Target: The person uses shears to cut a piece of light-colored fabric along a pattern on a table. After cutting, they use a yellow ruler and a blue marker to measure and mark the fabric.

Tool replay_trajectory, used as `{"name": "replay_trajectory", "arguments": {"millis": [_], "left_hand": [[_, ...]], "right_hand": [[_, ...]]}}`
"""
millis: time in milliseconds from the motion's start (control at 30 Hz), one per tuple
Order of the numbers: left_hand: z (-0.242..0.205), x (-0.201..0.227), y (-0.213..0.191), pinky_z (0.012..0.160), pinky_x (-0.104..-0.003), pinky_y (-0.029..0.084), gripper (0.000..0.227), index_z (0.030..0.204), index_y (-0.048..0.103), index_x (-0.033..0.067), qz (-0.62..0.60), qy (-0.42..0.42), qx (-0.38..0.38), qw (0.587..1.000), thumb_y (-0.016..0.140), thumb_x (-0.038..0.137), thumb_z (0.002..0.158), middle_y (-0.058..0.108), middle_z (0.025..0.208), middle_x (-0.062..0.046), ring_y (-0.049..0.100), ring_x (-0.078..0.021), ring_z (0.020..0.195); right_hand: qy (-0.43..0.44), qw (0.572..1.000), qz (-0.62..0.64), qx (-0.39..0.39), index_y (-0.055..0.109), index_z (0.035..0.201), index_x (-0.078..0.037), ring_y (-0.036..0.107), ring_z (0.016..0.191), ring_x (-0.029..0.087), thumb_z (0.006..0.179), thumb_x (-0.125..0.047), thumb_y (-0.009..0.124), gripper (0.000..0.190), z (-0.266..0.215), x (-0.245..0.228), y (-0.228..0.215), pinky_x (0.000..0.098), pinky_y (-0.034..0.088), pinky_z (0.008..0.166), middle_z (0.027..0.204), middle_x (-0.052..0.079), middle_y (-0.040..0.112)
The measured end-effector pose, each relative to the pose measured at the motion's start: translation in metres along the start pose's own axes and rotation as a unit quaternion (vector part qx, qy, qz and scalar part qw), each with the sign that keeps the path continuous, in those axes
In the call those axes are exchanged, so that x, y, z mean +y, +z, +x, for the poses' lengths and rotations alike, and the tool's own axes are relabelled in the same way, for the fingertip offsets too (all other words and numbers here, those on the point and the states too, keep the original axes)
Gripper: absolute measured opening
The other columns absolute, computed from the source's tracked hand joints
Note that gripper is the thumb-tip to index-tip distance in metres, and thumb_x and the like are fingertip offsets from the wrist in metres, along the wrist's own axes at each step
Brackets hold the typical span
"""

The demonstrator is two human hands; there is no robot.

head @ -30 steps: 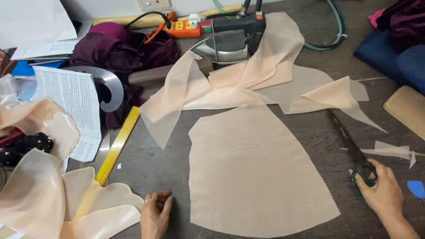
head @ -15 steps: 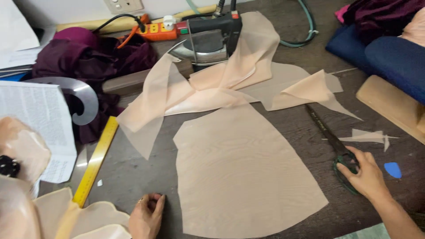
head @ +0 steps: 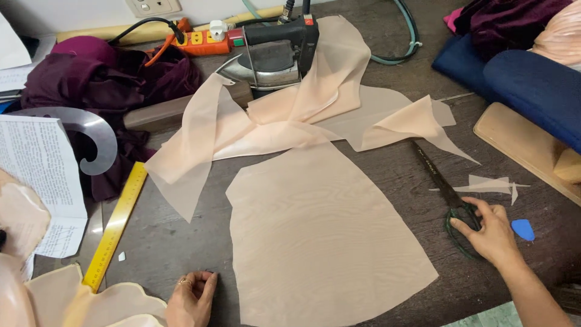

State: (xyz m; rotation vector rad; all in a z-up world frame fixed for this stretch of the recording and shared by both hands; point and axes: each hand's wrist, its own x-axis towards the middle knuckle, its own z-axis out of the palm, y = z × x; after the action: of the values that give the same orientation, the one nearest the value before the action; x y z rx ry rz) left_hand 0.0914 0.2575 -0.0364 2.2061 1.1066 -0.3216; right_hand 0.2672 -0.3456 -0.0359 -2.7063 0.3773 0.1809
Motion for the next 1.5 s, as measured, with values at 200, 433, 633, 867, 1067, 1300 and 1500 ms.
{"name": "replay_trajectory", "arguments": {"millis": [200,433,633,867,1067,1300,1500], "left_hand": [[0.004,0.002,0.0,0.07,-0.028,0.048,0.022,0.078,0.073,0.0222,0.017,0.013,-0.009,1.0,0.066,0.043,0.079,0.06,0.071,0.003,0.059,-0.0134,0.061],[0.012,-0.001,0.005,0.066,-0.029,0.048,0.024,0.074,0.07,0.025,0.041,0.028,-0.007,0.999,0.065,0.048,0.078,0.06,0.059,0.003,0.06,-0.0117,0.059],[0.029,-0.017,0.02,0.056,-0.028,0.045,0.024,0.065,0.067,0.0276,0.032,0.048,0.034,0.998,0.07,0.05,0.072,0.056,0.051,0.007,0.054,-0.0111,0.049],[0.02,0.005,0.004,0.061,-0.03,0.047,0.027,0.066,0.063,0.0257,0.048,0.044,0.032,0.997,0.067,0.051,0.075,0.058,0.053,0.006,0.059,-0.0122,0.056],[0.017,0.017,-0.001,0.06,-0.03,0.046,0.028,0.067,0.063,0.0258,0.062,0.024,0.015,0.998,0.064,0.052,0.077,0.057,0.055,0.006,0.057,-0.0114,0.055],[0.007,0.034,-0.016,0.068,-0.031,0.047,0.029,0.071,0.064,0.0279,0.073,-0.005,-0.023,0.997,0.059,0.056,0.079,0.061,0.059,0.006,0.062,-0.0135,0.066],[0.009,0.031,-0.012,0.064,-0.031,0.046,0.028,0.069,0.064,0.0268,0.059,0.01,-0.015,0.998,0.062,0.053,0.078,0.059,0.054,0.005,0.06,-0.0134,0.059]], "right_hand": [[-0.09,0.993,-0.069,0.041,0.064,0.127,-0.026,0.045,0.121,0.038,0.081,-0.037,0.066,0.048,0.022,-0.033,0.006,0.045,0.036,0.105,0.125,0.016,0.054],[-0.264,0.961,0.042,-0.07,0.067,0.118,-0.019,0.046,0.126,0.028,0.091,-0.027,0.054,0.031,0.04,-0.181,0.022,0.0442,0.033,0.106,0.136,0.003,0.05],[-0.344,0.927,-0.075,-0.127,0.058,0.128,-0.025,0.043,0.125,0.031,0.093,-0.021,0.048,0.037,0.098,-0.232,0.047,0.0469,0.04,0.099,0.147,0.002,0.039],[-0.3,0.934,-0.047,-0.19,0.045,0.137,-0.012,0.039,0.134,0.027,0.095,-0.009,0.042,0.042,0.163,-0.288,0.023,0.0398,0.024,0.117,0.145,0.009,0.042],[-0.208,0.969,-0.016,-0.134,0.045,0.14,-0.024,0.035,0.136,0.026,0.094,-0.031,0.048,0.047,0.157,-0.313,-0.015,0.04,0.031,0.107,0.158,0.008,0.024],[-0.182,0.973,0.076,-0.122,0.071,0.112,-0.014,0.062,0.089,0.019,0.092,-0.026,0.059,0.026,0.093,-0.266,0.011,0.0328,0.049,0.076,0.109,0.006,0.067],[-0.033,0.967,0.173,-0.185,0.07,0.103,-0.006,0.068,0.069,0.021,0.093,-0.023,0.058,0.023,0.032,-0.204,0.031,0.0335,0.054,0.063,0.092,0.007,0.072]]}}
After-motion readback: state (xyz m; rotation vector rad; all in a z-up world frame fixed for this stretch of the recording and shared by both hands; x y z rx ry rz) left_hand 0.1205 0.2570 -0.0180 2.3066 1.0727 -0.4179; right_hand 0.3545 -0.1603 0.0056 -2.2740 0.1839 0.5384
